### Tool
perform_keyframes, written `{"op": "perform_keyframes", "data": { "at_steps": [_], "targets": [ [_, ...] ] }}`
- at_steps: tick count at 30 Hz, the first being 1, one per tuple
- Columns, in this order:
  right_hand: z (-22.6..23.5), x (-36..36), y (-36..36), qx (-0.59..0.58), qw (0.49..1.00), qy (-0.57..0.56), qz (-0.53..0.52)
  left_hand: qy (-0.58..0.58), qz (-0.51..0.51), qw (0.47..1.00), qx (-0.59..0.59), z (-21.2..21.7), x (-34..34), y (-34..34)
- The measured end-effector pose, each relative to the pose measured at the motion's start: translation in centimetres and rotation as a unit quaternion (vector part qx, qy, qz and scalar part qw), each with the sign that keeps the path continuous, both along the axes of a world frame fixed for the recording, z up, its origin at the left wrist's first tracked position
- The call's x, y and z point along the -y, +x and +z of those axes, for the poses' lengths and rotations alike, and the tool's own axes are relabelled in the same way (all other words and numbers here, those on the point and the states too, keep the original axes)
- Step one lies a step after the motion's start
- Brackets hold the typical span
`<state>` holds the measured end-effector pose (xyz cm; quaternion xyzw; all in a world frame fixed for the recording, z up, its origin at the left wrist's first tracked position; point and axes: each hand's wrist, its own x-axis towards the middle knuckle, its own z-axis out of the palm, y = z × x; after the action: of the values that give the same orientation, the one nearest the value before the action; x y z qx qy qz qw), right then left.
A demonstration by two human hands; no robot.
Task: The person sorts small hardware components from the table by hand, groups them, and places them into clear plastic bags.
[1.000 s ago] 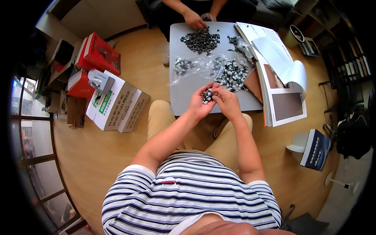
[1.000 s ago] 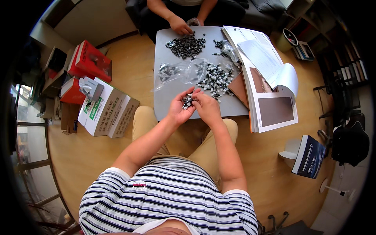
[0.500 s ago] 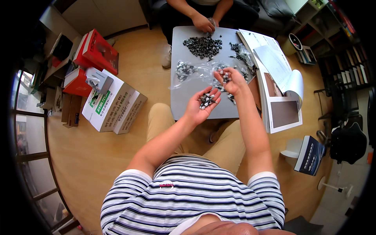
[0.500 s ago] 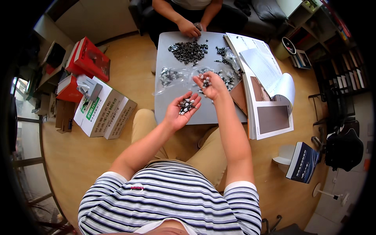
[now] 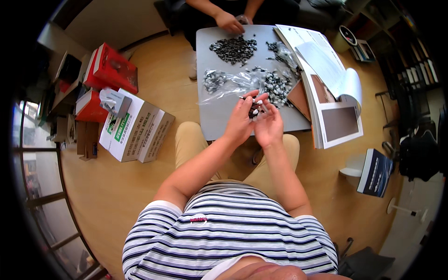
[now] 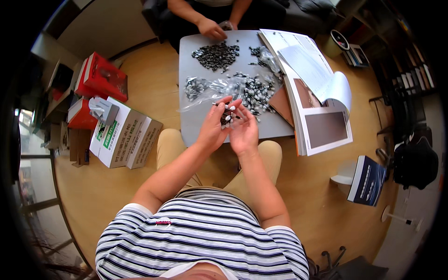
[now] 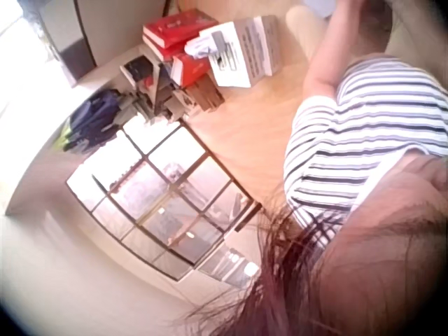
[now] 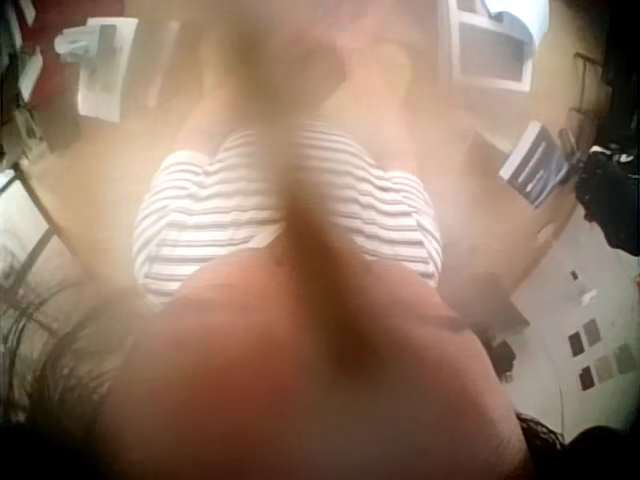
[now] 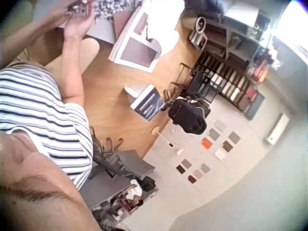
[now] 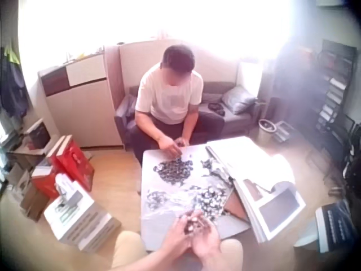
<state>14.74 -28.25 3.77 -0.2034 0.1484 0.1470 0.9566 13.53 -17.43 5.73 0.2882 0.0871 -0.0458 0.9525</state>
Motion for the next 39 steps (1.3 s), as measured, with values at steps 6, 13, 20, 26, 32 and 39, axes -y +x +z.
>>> {"op": "perform_keyframes", "data": {
  "at_steps": [6,13,20,26,32,39],
  "targets": [
    [-0.8,0.6,-1.5,-0.049,0.989,0.118,-0.077,0.179,0.026,0.982,0.063,-0.1,2.7,0.7],
    [0.9,2.0,-1.5,-0.005,0.970,0.234,-0.065,0.099,0.102,0.984,0.105,1.5,1.9,1.3],
    [-0.7,4.4,0.6,0.011,0.984,0.178,-0.028,0.044,0.078,0.996,0.004,2.1,-2.1,-0.2],
    [-1.6,4.1,8.7,-0.042,0.997,-0.037,0.061,-0.110,0.015,0.993,-0.046,0.4,-4.6,-1.7],
    [-1.4,-0.7,12.2,0.008,0.957,-0.199,0.212,-0.235,-0.019,0.971,-0.032,1.3,-4.3,-2.5],
    [-2.1,0.1,8.6,0.052,0.972,-0.227,0.032,-0.232,-0.051,0.971,-0.028,1.7,-4.0,-2.0]
  ]
}}
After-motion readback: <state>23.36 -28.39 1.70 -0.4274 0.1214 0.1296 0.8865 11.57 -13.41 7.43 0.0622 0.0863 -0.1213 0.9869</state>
